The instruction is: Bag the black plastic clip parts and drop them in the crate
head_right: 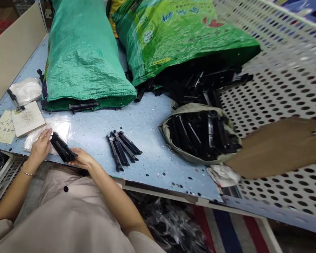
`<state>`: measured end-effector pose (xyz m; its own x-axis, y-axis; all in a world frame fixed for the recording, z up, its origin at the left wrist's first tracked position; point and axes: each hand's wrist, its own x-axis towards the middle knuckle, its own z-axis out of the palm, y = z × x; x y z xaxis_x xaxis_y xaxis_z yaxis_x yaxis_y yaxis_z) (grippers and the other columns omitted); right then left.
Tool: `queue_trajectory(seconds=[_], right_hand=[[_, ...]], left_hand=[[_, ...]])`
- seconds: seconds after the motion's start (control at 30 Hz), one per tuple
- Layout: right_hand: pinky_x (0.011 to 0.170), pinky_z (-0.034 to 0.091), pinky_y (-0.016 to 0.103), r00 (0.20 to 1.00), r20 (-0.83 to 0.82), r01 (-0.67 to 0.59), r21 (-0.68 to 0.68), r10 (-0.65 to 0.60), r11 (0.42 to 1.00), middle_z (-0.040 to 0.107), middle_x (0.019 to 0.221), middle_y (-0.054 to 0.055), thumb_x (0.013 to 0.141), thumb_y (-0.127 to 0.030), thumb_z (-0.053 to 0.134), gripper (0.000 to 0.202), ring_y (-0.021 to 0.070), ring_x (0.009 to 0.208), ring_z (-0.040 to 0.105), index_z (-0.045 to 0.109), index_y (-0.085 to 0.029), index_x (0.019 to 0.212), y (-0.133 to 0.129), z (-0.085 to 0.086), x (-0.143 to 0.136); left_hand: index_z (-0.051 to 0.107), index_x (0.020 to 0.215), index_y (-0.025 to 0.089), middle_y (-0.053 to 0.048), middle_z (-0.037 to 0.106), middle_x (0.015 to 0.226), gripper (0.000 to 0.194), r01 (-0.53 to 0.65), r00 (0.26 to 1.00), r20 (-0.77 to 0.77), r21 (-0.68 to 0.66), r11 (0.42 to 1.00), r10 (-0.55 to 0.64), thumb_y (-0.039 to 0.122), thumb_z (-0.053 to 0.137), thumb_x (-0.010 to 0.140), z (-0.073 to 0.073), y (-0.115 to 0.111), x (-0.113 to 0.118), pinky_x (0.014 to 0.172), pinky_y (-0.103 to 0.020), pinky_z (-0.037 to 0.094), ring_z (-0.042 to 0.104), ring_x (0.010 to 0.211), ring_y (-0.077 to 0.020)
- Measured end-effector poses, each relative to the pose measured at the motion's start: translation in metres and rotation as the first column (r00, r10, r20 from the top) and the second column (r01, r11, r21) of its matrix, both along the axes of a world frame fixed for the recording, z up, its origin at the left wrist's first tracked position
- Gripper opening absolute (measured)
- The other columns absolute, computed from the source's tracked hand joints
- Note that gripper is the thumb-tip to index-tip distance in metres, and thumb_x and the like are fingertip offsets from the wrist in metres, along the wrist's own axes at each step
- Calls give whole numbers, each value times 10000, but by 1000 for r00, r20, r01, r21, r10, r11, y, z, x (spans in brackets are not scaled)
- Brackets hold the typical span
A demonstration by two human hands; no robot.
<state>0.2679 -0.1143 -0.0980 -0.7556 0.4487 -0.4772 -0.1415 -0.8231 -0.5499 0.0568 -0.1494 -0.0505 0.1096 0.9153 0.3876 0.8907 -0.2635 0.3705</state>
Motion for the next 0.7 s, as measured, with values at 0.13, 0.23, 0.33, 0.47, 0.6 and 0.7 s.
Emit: queue_trajectory(seconds=[0.13, 0.23, 0.33, 0.47, 0.6, 0.7], right_hand=[[404, 466, 182, 966, -77, 257, 146, -248, 955, 656, 643, -54, 675, -458, 859, 710, 96, 438, 583, 511, -191, 1234, -9, 18, 26], [465, 508, 210, 964, -91, 265, 192, -252, 945, 662, 678, -73, 718, -446, 845, 1035, 108, 473, 608, 216, -273, 1520, -22, 36, 59], [440, 477, 208, 980, -52, 199, 157, -193, 967, 620, 596, -86, 745, -404, 830, 1058, 124, 449, 598, 169, -260, 1557, -36, 43, 88], [391, 424, 203, 961, 26, 273, 99, -277, 957, 564, 515, -105, 733, -391, 820, 960, 133, 393, 555, 276, -255, 1511, -46, 30, 99], [424, 414, 202, 856, 50, 493, 214, -514, 843, 582, 585, -89, 681, -437, 834, 827, 106, 427, 520, 439, -270, 1389, -40, 23, 91], [533, 472, 232, 773, 138, 540, 369, -620, 756, 668, 765, -17, 658, -501, 824, 633, 113, 560, 559, 596, -246, 1190, -39, 39, 116]], left_hand=[[194, 1590, 208, -162, 463, 1514, 711, 289, 957, -37, 60, 956, -287, 26, 384, 930, 9, -20, 48, 1108, -388, 496, 500, 1373, -253], [225, 1582, 224, -153, 487, 1490, 697, 198, 977, 49, 181, 963, -209, 37, 415, 938, 6, -13, 68, 1081, -348, 520, 532, 1343, -234], [262, 1571, 248, -142, 485, 1489, 677, 137, 976, 134, 229, 964, -171, 49, 430, 946, 1, 6, 76, 1075, -346, 526, 538, 1339, -231], [237, 1577, 228, -148, 461, 1512, 671, 281, 939, 130, 238, 930, -317, 45, 403, 953, -5, 9, 94, 1112, -374, 497, 492, 1382, -240], [192, 1580, 159, -176, 492, 1484, 679, 522, 823, 96, 264, 811, -560, 37, 408, 948, -14, -27, 129, 1084, -366, 525, 495, 1379, -239], [198, 1562, 89, -206, 541, 1425, 661, 671, 708, 88, 224, 707, -700, 43, 435, 947, -18, -50, 146, 1047, -356, 551, 518, 1359, -233]])
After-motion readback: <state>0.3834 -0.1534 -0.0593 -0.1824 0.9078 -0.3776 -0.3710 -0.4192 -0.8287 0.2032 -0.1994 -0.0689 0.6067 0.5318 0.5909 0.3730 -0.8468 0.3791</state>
